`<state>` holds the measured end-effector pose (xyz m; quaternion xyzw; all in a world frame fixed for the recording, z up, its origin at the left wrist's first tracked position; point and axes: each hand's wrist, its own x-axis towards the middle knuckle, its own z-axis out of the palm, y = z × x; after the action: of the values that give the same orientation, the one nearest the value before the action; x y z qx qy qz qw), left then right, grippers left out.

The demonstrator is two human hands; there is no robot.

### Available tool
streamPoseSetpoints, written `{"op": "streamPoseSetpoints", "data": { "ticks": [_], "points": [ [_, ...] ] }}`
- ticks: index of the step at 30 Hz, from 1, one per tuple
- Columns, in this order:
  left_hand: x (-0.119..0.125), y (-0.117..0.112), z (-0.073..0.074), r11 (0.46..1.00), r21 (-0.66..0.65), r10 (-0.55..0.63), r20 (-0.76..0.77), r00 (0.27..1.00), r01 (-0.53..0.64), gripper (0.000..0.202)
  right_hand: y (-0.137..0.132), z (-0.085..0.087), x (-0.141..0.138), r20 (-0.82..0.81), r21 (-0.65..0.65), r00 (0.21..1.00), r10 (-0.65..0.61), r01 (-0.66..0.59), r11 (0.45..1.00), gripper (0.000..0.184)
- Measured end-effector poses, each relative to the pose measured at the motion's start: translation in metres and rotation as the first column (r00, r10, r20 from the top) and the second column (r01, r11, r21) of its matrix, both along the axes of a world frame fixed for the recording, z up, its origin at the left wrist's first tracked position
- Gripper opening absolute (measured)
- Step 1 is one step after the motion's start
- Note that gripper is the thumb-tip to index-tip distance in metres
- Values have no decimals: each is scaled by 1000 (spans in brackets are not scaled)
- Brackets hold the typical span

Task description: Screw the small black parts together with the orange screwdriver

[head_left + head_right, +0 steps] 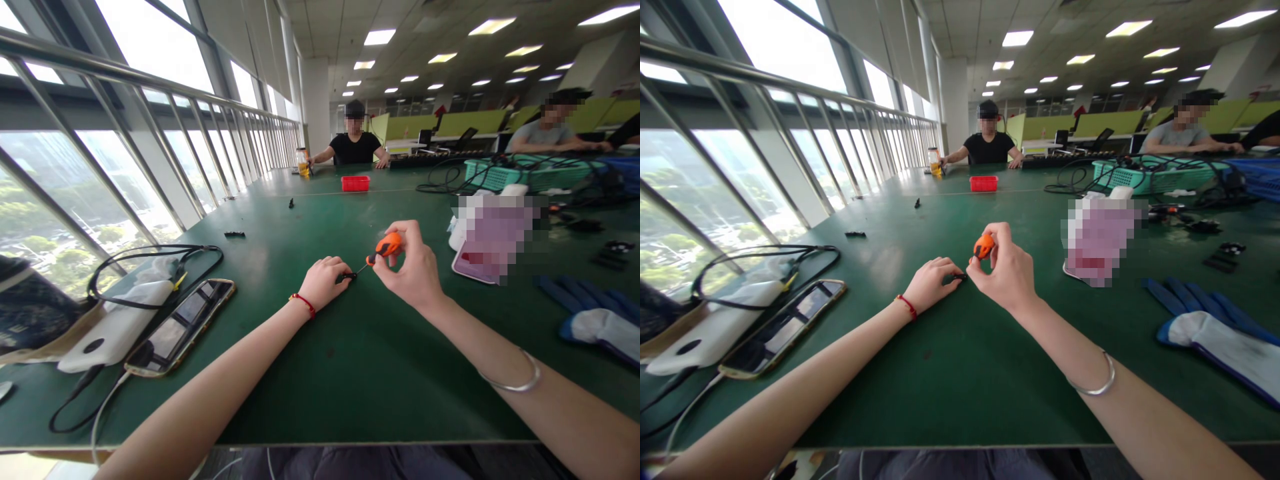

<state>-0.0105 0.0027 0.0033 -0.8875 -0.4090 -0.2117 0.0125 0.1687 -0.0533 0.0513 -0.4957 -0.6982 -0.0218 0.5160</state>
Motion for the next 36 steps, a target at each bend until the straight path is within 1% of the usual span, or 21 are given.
{"op": "streamPoseSetpoints", "data": {
  "ticks": [3, 7, 9, 12, 13, 14, 16, 19, 21, 22, 25, 27, 29, 31, 33, 35, 36],
  "points": [
    [0, 0, 0, 1000, 8, -10, -4, 1000, 10, 16, -2, 2, -1, 47, -20, 999, -27, 28, 999, 26],
    [1, -1, 2, 1000, 8, -10, -19, 1000, 10, 15, -3, 4, -2, 34, -91, 999, 33, -29, 995, 22],
    [1, -1, 2, 1000, 6, -6, -19, 1000, 6, 16, -4, 4, -2, 28, -53, 999, 28, -27, 998, 20],
    [1, -1, 2, 1000, 3, -3, -22, 1000, 3, 16, -3, 4, 1, 82, 51, 996, -28, 24, 998, 27],
    [1, -1, 2, 1000, 3, -4, -22, 1000, 4, 16, -2, 4, 1, 103, 68, 994, -45, 38, 997, 29],
    [1, 0, 1, 1000, 4, -5, -23, 1000, 5, 16, -2, 4, 2, 119, 68, 991, -60, 52, 996, 29],
    [0, 0, 1, 1000, 8, -6, -22, 1000, 6, 16, -2, 4, 2, 126, 27, 989, -72, 69, 997, 27],
    [0, 0, 1, 1000, 15, -11, -22, 1000, 11, 16, -3, 5, 1, 111, -45, 994, 4, 1, 999, 23],
    [0, 0, 1, 1000, 17, -13, -22, 1000, 13, 15, -4, 4, 0, 108, -14, 994, 36, -35, 999, 20],
    [0, -1, 2, 1000, 16, -13, -22, 1000, 14, 15, -4, 4, 0, 115, 22, 993, 26, -29, 999, 21],
    [0, -1, 2, 1000, 13, -15, -20, 1000, 15, 14, -3, 3, 1, 155, 113, 986, -57, 39, 993, 29],
    [0, 0, 1, 1000, 15, -18, -17, 1000, 19, 14, -3, 3, 2, 188, 108, 977, -100, 80, 991, 32],
    [-1, 0, 0, 1000, 19, -20, -15, 1000, 21, 15, -2, 3, 2, 208, 74, 970, -128, 115, 991, 32],
    [-1, 1, 0, 1000, 20, -22, -15, 1000, 22, 15, -2, 4, 1, 198, 21, 975, -102, 100, 995, 31],
    [-1, 1, 0, 1000, 19, -21, -18, 1000, 22, 15, -3, 4, 1, 150, -16, 988, -38, 41, 999, 27],
    [0, 0, 1, 1000, 20, -22, -21, 1000, 23, 15, -3, 3, 1, 105, 0, 994, 6, -6, 1000, 22],
    [0, 0, 1, 1000, 22, -22, -22, 1000, 23, 15, -3, 3, 1, 100, 31, 995, 5, -9, 999, 24]
  ]
}}
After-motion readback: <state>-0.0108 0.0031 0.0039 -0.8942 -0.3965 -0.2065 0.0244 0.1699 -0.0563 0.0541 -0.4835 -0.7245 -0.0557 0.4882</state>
